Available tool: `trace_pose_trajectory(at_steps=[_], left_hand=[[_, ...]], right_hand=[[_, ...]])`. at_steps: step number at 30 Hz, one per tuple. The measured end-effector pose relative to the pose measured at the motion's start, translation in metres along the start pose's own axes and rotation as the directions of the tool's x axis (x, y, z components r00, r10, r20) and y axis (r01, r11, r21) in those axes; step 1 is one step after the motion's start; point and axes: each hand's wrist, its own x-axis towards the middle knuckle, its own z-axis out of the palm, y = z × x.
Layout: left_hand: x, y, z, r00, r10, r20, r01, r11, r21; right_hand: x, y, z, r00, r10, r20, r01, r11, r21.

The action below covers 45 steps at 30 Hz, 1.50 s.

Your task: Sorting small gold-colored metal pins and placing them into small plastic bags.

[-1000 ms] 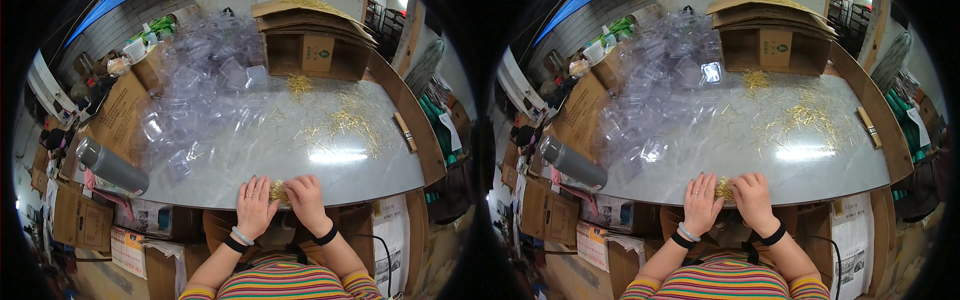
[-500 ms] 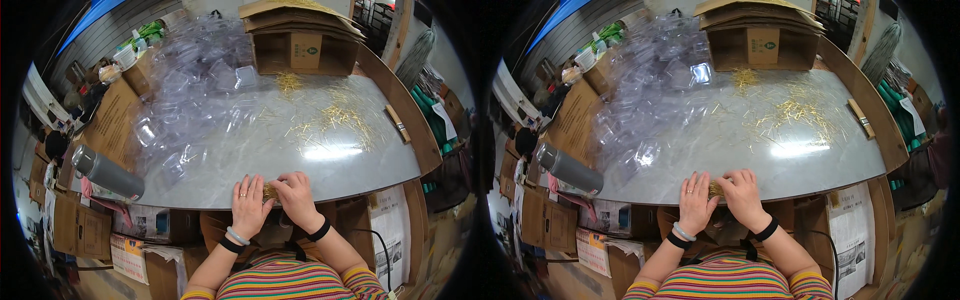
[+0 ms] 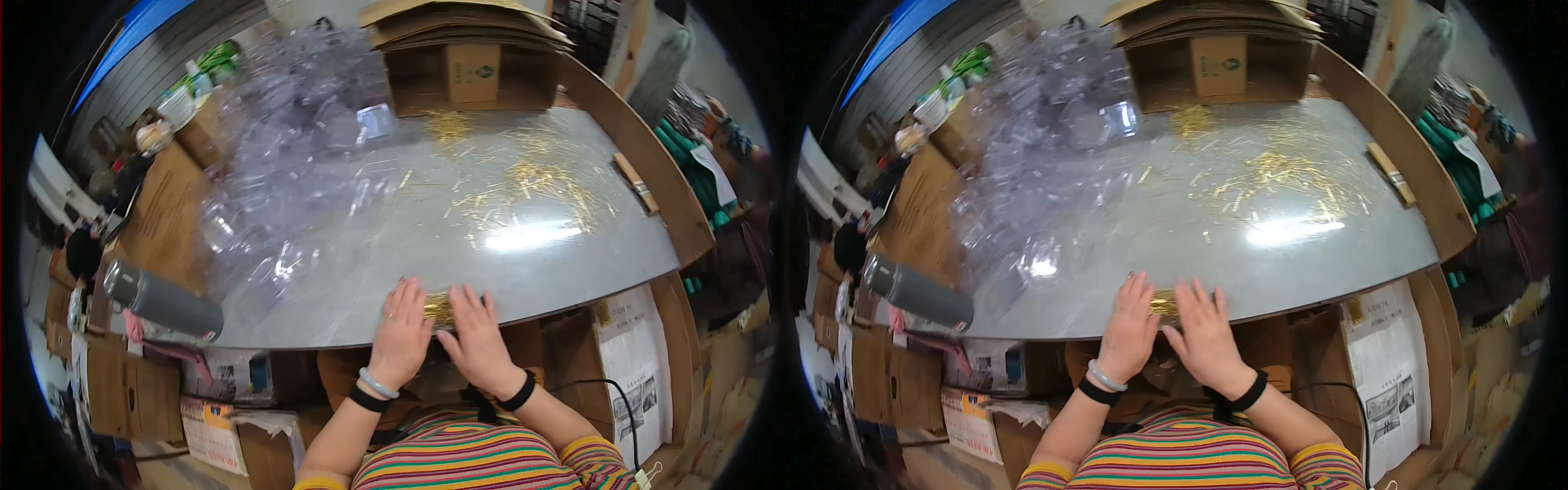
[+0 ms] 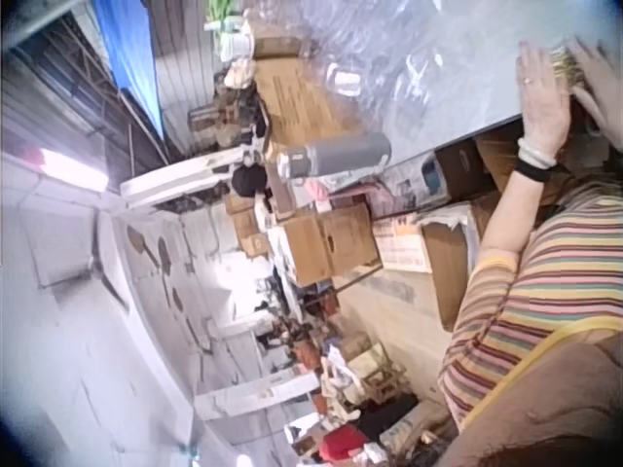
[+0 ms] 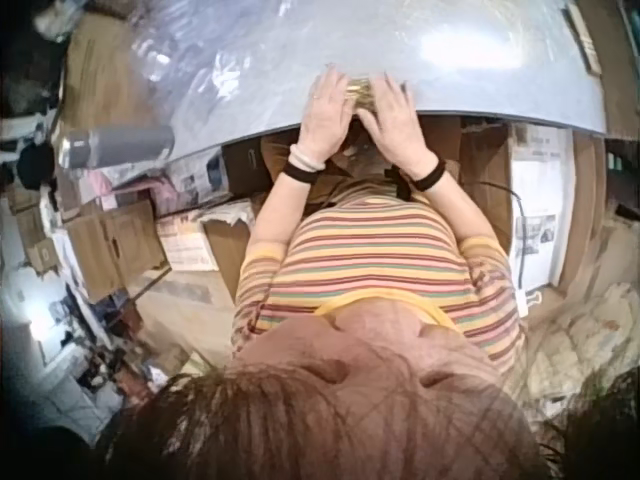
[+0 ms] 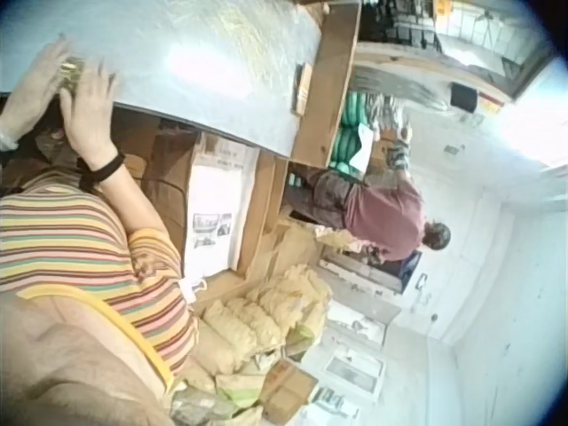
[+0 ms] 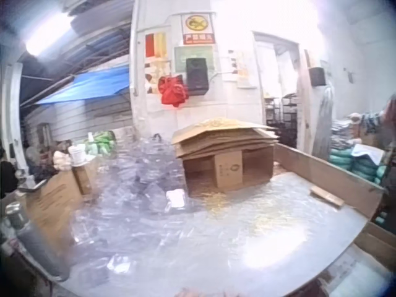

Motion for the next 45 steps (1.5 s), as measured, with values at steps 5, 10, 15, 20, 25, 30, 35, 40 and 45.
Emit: trace_pose_trajectory(at_steps=[5, 10, 15, 20, 25, 30, 35, 40, 45], left_hand=[[-0.001, 0.006, -0.001, 0.999, -0.041, 0.034, 0.043, 0.997, -0.059], [-0.003, 0.004, 0.004, 0.995, -0.064, 0.081, 0.066, 0.998, -0.024], [-0.004, 0.001, 0.008, 0.999, -0.009, 0.052, 0.004, 0.996, 0.093], [-0.009, -0.001, 0.007, 0.998, -0.016, 0.056, 0.017, 1.000, -0.023], [-0.008, 0.000, 0.007, 0.999, -0.002, 0.050, 0.004, 0.999, -0.039], [-0.010, 0.001, 0.005, 0.996, 0.047, 0.081, -0.050, 0.998, 0.044], [-0.007, 0.003, 0.001, 0.994, 0.108, 0.008, -0.108, 0.994, 0.008], [-0.011, 0.002, -0.013, 0.988, 0.090, 0.124, -0.081, 0.994, -0.075], [-0.010, 0.003, -0.017, 0.989, 0.021, 0.143, 0.006, 0.983, -0.185]], right_hand=[[0.018, 0.007, -0.002, 0.997, 0.039, -0.071, -0.024, 0.979, 0.200], [0.022, 0.025, 0.023, 0.991, -0.035, -0.130, 0.051, 0.991, 0.124], [0.017, 0.024, 0.023, 0.985, -0.038, -0.170, 0.058, 0.991, 0.116], [0.018, 0.029, 0.022, 0.986, 0.038, -0.162, 0.011, 0.955, 0.295], [0.024, 0.034, 0.019, 0.997, -0.049, -0.066, 0.056, 0.994, 0.099], [0.013, 0.030, 0.016, 0.992, -0.116, 0.053, 0.119, 0.990, -0.073], [0.016, 0.032, 0.014, 0.978, -0.144, 0.149, 0.146, 0.989, -0.002], [0.012, 0.036, 0.005, 0.966, -0.242, 0.088, 0.239, 0.970, 0.046], [0.017, 0.030, 0.020, 0.972, -0.231, 0.052, 0.232, 0.973, -0.013]])
